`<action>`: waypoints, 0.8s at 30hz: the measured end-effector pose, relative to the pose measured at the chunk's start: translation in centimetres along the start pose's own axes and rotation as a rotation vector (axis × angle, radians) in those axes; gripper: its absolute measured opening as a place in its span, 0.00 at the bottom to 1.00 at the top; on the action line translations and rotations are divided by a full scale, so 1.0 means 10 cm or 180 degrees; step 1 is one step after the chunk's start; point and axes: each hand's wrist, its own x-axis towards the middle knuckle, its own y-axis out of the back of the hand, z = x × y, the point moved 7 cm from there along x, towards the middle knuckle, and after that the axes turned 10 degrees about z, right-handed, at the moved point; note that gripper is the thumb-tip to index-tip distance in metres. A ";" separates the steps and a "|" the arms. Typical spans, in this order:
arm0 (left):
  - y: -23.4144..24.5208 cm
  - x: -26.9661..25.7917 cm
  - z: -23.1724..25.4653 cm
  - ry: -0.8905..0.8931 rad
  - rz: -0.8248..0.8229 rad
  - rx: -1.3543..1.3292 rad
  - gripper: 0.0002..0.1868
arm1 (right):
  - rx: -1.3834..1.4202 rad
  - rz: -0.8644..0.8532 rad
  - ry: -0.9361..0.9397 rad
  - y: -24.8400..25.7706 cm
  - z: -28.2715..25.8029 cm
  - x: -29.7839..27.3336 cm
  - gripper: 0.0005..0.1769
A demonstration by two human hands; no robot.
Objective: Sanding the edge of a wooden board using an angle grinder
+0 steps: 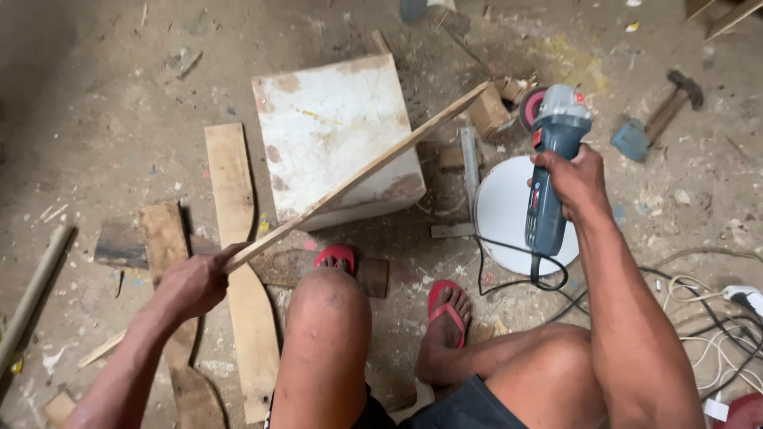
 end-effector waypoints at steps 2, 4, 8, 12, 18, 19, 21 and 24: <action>0.01 0.04 -0.12 0.0122 -0.0130 -0.0022 0.37 | 0.0294 -0.0055 -0.0118 0.02 0.01 -0.09 0.25; 0.06 0.13 -0.13 0.0160 -0.0096 -0.0013 0.33 | 0.0241 -0.0318 -0.0159 0.02 -0.20 -0.11 0.24; 0.11 0.24 -0.23 0.0274 -0.0059 0.0005 0.31 | 0.0305 -0.0726 -0.0228 -0.22 -0.35 -0.05 0.24; 0.17 0.21 -0.17 0.0362 -0.0157 -0.0109 0.29 | 0.0253 -0.0798 -0.0216 -0.40 -0.36 -0.03 0.17; 0.03 0.31 -0.27 0.0122 -0.0044 0.0043 0.31 | 0.0124 -0.0926 -0.0202 -0.55 -0.37 -0.08 0.20; 0.02 0.32 -0.27 0.0062 -0.0086 0.0092 0.32 | 0.0154 -0.0781 -0.0117 -0.53 -0.38 -0.11 0.20; 0.02 0.31 -0.26 0.0049 -0.0122 0.0118 0.35 | 0.0186 -0.0684 -0.0005 -0.52 -0.42 -0.20 0.20; 0.08 0.24 -0.19 0.0126 -0.0101 0.0091 0.36 | -0.0070 -0.0837 0.0136 -0.58 -0.52 -0.42 0.19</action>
